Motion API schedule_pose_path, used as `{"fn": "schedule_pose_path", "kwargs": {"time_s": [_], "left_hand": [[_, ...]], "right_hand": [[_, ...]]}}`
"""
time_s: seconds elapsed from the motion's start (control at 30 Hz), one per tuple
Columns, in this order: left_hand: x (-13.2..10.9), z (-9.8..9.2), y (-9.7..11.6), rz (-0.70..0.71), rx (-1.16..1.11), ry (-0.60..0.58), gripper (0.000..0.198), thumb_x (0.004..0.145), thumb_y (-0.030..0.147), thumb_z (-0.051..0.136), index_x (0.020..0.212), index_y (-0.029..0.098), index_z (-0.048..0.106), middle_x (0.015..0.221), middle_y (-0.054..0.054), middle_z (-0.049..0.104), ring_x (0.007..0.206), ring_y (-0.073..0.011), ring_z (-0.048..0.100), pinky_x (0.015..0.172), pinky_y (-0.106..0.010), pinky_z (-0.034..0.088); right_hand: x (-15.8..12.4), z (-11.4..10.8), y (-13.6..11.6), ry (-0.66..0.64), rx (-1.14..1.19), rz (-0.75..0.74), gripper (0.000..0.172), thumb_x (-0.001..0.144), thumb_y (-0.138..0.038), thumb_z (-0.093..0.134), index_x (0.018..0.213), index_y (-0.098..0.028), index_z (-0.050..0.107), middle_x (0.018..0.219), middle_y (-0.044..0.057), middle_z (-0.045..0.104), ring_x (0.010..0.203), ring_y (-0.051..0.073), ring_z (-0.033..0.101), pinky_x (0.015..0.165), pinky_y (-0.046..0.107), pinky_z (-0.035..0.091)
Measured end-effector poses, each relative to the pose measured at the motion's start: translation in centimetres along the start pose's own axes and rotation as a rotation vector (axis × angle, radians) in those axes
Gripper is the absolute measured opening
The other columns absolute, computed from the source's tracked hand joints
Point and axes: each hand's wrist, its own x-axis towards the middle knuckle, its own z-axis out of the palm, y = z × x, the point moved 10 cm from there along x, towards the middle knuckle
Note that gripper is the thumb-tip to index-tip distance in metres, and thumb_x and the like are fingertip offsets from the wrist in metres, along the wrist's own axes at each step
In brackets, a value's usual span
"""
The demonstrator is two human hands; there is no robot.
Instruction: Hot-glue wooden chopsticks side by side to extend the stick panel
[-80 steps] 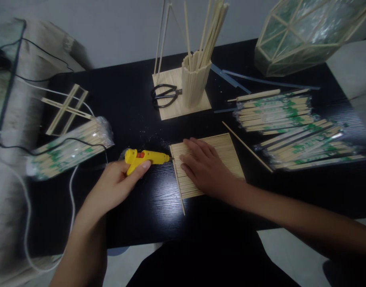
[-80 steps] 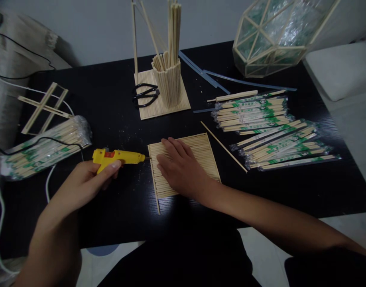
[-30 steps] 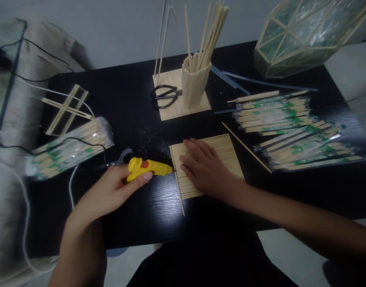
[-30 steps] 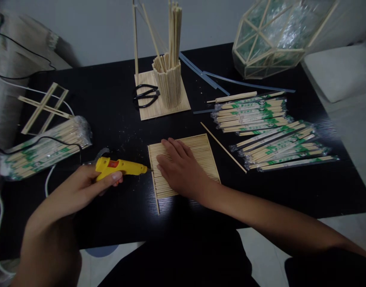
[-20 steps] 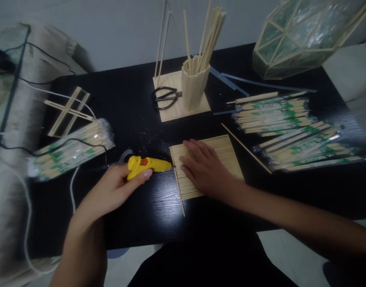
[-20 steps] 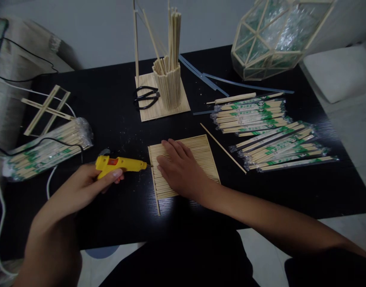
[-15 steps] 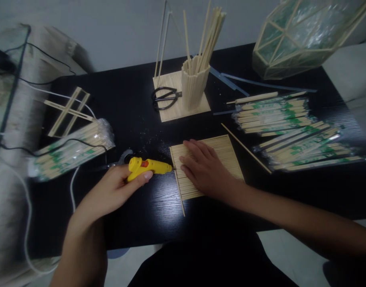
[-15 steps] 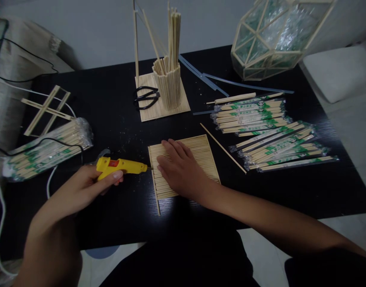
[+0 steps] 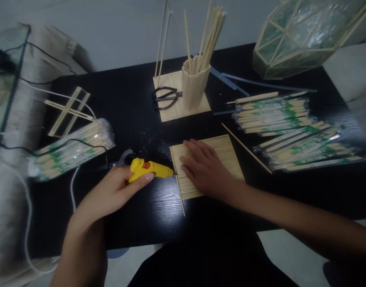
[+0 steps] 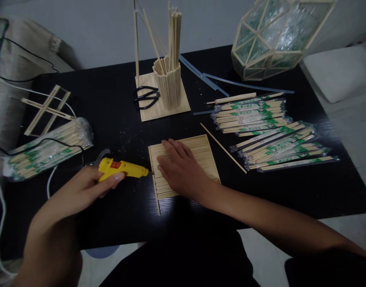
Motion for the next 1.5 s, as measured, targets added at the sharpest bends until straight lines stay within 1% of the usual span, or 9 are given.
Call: {"fn": "schedule_pose_path", "kwargs": {"time_s": [0.2, 0.4, 0.6, 0.9, 1.03, 1.17, 1.23, 1.33, 1.5], "left_hand": [[0.0, -0.3, 0.4, 0.040, 0.009, 0.026, 0.052, 0.101, 0.053, 0.063, 0.060, 0.022, 0.064, 0.044, 0.005, 0.046, 0.041, -0.0107, 0.042, 0.041, -0.024, 0.032], [0.0, -0.2, 0.3, 0.038, -0.004, 0.027, 0.053, 0.100, 0.056, 0.063, 0.059, 0.023, 0.065, 0.043, 0.005, 0.044, 0.038, -0.0108, 0.039, 0.038, -0.024, 0.029], [0.2, -0.3, 0.3, 0.033, -0.008, 0.034, 0.052, 0.100, 0.057, 0.062, 0.062, 0.023, 0.068, 0.043, 0.005, 0.044, 0.038, -0.0114, 0.039, 0.039, -0.025, 0.030], [0.0, -0.8, -0.5, -0.019, 0.040, 0.099, 0.061, 0.098, 0.062, 0.062, 0.051, 0.023, 0.057, 0.043, 0.003, 0.044, 0.040, -0.0117, 0.040, 0.041, -0.026, 0.030], [0.0, -1.3, -0.1, -0.043, 0.000, 0.138, 0.051, 0.096, 0.062, 0.064, 0.066, 0.022, 0.075, 0.050, 0.002, 0.053, 0.044, -0.0127, 0.046, 0.043, -0.025, 0.033], [0.1, -1.1, 0.6, -0.017, -0.075, 0.087, 0.043, 0.094, 0.055, 0.066, 0.074, 0.021, 0.081, 0.049, 0.003, 0.052, 0.046, -0.0129, 0.047, 0.044, -0.024, 0.035], [0.1, -0.7, 0.3, -0.027, -0.093, 0.040, 0.044, 0.094, 0.056, 0.066, 0.072, 0.021, 0.080, 0.049, 0.004, 0.049, 0.045, -0.0121, 0.044, 0.043, -0.023, 0.033], [-0.1, -0.1, -0.6, -0.056, -0.095, -0.017, 0.049, 0.094, 0.062, 0.066, 0.072, 0.020, 0.077, 0.051, 0.003, 0.052, 0.047, -0.0124, 0.046, 0.043, -0.023, 0.035], [0.1, 0.1, -0.6, -0.031, -0.094, -0.001, 0.048, 0.095, 0.060, 0.067, 0.070, 0.020, 0.075, 0.050, 0.003, 0.051, 0.046, -0.0118, 0.046, 0.043, -0.022, 0.034]], "right_hand": [[0.0, 0.1, 0.2, -0.004, 0.037, 0.017, 0.021, 0.110, -0.027, 0.053, 0.120, -0.018, 0.069, 0.160, 0.021, 0.054, 0.154, 0.037, 0.045, 0.125, 0.060, 0.043], [-0.1, 0.2, 0.2, 0.003, 0.033, 0.023, 0.021, 0.110, -0.027, 0.053, 0.121, -0.019, 0.068, 0.161, 0.019, 0.053, 0.154, 0.036, 0.045, 0.124, 0.059, 0.043], [-0.1, 0.1, 0.1, 0.005, 0.018, 0.005, 0.023, 0.110, -0.026, 0.052, 0.120, -0.017, 0.069, 0.159, 0.022, 0.055, 0.153, 0.038, 0.047, 0.124, 0.059, 0.043], [-0.1, -0.1, -0.1, 0.019, -0.010, -0.004, 0.022, 0.110, -0.027, 0.053, 0.120, -0.016, 0.069, 0.158, 0.021, 0.055, 0.152, 0.037, 0.048, 0.124, 0.057, 0.044], [0.0, -0.1, -0.1, 0.018, -0.009, -0.006, 0.021, 0.110, -0.026, 0.053, 0.119, -0.016, 0.069, 0.158, 0.022, 0.055, 0.152, 0.038, 0.048, 0.123, 0.059, 0.045], [-0.1, 0.0, 0.2, 0.007, 0.025, 0.017, 0.020, 0.110, -0.026, 0.053, 0.121, -0.019, 0.068, 0.160, 0.020, 0.054, 0.153, 0.036, 0.046, 0.124, 0.059, 0.044], [-0.1, 0.1, 0.2, 0.001, 0.030, 0.019, 0.021, 0.110, -0.026, 0.053, 0.121, -0.019, 0.068, 0.160, 0.020, 0.054, 0.154, 0.036, 0.046, 0.125, 0.059, 0.043], [-0.1, 0.1, 0.2, 0.000, 0.016, 0.016, 0.021, 0.110, -0.027, 0.053, 0.122, -0.018, 0.068, 0.160, 0.020, 0.054, 0.154, 0.036, 0.046, 0.125, 0.058, 0.043], [0.0, -0.1, -0.1, 0.006, 0.003, -0.007, 0.022, 0.110, -0.026, 0.052, 0.120, -0.016, 0.069, 0.159, 0.023, 0.054, 0.152, 0.038, 0.047, 0.124, 0.059, 0.043]]}}
